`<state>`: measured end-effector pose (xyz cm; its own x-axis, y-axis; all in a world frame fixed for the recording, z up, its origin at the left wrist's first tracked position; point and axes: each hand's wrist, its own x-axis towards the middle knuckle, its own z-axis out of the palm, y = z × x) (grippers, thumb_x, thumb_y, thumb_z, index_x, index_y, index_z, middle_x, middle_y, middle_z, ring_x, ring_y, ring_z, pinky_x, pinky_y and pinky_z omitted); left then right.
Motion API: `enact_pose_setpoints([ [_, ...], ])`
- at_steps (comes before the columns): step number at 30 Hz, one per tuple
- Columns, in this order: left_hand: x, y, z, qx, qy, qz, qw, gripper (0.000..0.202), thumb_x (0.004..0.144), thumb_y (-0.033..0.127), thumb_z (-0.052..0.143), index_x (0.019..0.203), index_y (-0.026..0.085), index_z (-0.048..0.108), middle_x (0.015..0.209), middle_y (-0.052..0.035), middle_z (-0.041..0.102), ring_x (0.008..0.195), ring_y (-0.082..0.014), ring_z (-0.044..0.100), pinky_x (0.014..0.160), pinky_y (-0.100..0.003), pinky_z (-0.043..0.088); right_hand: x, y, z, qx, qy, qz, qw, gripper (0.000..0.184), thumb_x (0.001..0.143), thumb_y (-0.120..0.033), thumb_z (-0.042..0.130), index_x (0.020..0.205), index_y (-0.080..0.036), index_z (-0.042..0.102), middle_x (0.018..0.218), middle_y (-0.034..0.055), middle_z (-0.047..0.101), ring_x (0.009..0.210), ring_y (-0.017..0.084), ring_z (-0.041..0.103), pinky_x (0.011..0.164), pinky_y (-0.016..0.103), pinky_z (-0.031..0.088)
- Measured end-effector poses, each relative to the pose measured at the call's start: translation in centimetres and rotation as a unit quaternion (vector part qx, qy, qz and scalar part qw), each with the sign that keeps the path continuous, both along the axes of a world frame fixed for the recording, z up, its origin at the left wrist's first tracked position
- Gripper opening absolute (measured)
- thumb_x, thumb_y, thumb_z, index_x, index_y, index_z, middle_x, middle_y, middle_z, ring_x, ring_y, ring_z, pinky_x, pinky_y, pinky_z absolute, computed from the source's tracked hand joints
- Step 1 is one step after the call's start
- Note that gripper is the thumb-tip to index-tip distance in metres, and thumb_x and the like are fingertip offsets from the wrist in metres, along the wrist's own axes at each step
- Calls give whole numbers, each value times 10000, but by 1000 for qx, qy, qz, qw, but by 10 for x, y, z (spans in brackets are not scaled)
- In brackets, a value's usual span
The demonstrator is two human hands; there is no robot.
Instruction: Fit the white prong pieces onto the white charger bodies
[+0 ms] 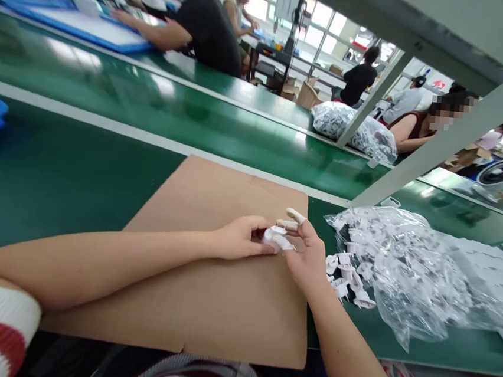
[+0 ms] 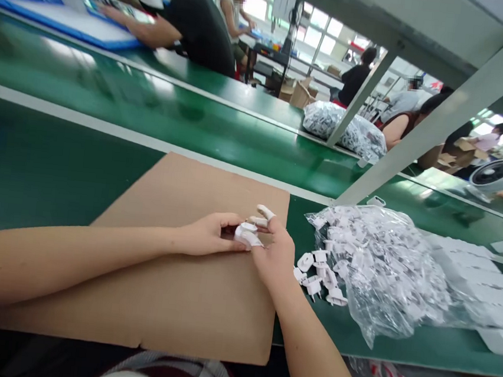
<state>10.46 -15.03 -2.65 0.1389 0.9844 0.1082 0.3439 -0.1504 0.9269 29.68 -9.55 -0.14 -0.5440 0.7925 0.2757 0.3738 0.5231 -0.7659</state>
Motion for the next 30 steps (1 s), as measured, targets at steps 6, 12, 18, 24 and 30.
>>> enact_pose_setpoints([
  [6,-60,63,16,-22,73,229,970,420,723,440,789,1081,226,746,1023,-34,769,933,-260,707,827,-333,558,0,-5,-4,84,-33,7,996,522,977,-353,567,1472,-205,490,1376,167,617,1203,283,648,1018,469,542],
  [12,-156,127,26,-16,169,448,878,351,784,353,714,1079,166,688,1150,-137,731,1080,-326,669,898,-364,507,5,-8,4,88,-228,115,963,397,971,-258,594,1365,-222,611,1381,134,644,1271,314,622,1040,466,534],
  [18,-187,136,18,-55,227,510,828,397,736,343,772,1067,144,680,1160,-206,713,1157,-402,630,954,-430,478,8,-7,10,77,-270,129,951,407,961,-240,617,1367,-223,616,1409,121,630,1281,319,617,1032,459,537],
  [24,-155,119,11,34,324,492,808,859,907,469,607,1578,62,258,1699,-254,161,1588,-385,99,1267,-559,97,8,-7,12,85,-285,137,945,456,959,-238,631,1411,-194,595,1452,129,613,1312,332,602,1064,487,529],
  [30,-77,76,-18,57,401,185,895,931,908,766,468,1608,166,340,1721,-129,201,1603,-312,151,1307,-450,92,10,1,5,124,-326,92,933,480,973,-228,599,1441,-125,579,1509,185,565,1380,358,556,1139,507,474],
])
